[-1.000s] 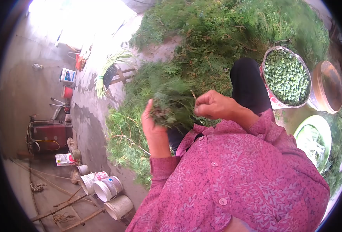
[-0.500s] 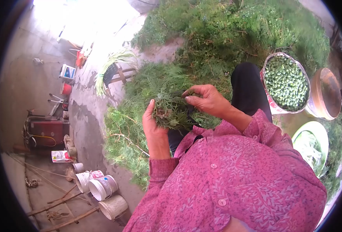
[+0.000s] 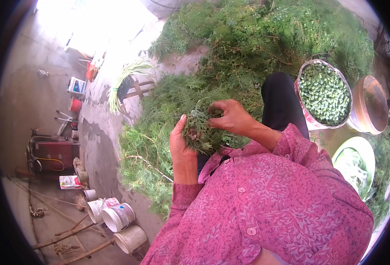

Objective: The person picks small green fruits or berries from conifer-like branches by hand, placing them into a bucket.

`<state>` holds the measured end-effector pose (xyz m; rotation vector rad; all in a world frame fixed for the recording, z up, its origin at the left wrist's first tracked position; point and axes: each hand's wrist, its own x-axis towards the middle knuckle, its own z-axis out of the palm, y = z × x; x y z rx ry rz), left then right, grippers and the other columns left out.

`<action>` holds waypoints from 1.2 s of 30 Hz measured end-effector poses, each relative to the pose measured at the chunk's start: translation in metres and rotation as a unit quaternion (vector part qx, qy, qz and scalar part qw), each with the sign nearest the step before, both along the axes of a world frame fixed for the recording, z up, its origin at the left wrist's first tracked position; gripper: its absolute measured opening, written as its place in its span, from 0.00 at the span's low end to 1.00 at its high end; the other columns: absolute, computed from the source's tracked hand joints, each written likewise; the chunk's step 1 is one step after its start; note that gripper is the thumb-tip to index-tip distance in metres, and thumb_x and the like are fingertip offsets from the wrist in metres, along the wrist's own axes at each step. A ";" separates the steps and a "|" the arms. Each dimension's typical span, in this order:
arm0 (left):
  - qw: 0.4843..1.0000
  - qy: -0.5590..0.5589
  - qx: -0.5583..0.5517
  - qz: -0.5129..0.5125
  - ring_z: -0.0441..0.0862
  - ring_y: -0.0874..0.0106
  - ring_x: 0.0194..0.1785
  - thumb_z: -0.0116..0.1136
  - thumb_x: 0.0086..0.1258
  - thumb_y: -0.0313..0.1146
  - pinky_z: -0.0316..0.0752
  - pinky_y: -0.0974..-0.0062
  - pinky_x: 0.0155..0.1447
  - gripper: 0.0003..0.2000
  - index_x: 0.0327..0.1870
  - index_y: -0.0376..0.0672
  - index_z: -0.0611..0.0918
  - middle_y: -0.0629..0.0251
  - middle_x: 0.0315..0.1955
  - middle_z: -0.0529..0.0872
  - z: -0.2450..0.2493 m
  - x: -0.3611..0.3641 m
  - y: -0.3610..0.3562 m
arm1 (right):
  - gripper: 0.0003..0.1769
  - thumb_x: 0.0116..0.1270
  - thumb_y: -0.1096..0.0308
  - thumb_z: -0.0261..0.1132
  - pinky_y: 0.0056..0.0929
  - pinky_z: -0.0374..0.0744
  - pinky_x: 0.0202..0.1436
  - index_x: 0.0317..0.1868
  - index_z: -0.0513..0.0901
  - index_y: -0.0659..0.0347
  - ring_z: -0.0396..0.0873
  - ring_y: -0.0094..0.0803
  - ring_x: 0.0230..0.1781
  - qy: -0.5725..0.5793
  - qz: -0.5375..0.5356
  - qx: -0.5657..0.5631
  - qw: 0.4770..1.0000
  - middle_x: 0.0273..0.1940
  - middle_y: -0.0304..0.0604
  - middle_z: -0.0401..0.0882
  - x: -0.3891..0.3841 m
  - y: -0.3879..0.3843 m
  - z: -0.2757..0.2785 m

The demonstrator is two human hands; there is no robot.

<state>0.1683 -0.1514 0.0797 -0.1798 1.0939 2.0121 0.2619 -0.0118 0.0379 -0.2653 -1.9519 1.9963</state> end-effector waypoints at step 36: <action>0.991 0.105 -0.067 -0.047 0.81 0.73 0.35 0.59 0.62 0.28 0.78 0.75 0.39 0.08 0.40 0.35 0.79 0.63 0.35 0.83 -0.047 0.029 0.021 | 0.09 0.54 0.71 0.58 0.45 0.73 0.33 0.32 0.72 0.69 0.75 0.58 0.32 0.026 0.035 0.253 0.966 0.28 0.60 0.75 0.007 0.001 -0.007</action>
